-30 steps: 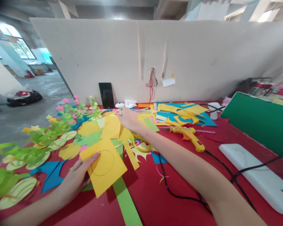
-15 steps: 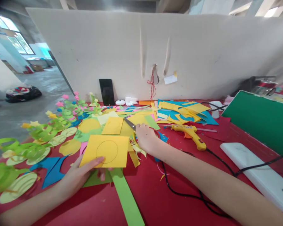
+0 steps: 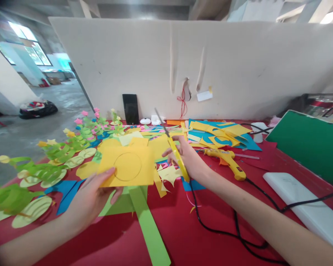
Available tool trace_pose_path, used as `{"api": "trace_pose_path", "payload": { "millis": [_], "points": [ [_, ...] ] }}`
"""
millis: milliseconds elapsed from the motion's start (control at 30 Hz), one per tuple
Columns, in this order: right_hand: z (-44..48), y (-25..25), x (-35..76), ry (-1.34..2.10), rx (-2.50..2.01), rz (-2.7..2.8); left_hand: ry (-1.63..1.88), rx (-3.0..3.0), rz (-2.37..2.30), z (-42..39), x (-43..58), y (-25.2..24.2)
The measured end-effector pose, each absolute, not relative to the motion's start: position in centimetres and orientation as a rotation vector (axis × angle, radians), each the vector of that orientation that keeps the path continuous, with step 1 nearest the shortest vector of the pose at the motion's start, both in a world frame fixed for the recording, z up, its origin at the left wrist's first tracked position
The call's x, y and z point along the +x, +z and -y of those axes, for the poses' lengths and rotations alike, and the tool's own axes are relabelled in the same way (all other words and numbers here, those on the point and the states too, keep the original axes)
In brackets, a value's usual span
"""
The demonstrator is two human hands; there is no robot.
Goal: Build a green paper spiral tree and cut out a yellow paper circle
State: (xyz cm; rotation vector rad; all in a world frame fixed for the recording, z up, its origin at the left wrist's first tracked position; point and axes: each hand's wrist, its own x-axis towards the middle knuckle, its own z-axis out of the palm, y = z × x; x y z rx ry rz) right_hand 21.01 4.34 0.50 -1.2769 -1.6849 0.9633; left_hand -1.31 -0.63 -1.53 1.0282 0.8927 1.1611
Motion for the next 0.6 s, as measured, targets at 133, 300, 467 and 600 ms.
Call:
{"api": "trace_pose_path", "payload": {
  "millis": [133,300,467,600],
  "points": [
    [-2.7,1.1,20.9,1.230,-1.088,1.468,1.220,0.998,-0.889,0.5,0.5,0.5],
    [-1.9,1.8,20.5,1.396,-0.923,1.236,1.253,0.946,-0.824,0.0,2.6,1.7],
    [-1.1,2.3,20.0,1.414,-0.844,1.046,1.114,0.967,-0.800,0.6,3.9,1.6],
    [-0.9,3.2,20.1,1.465,-0.778,0.950,1.140,0.890,-0.864,0.8,4.3,1.5]
  ]
}}
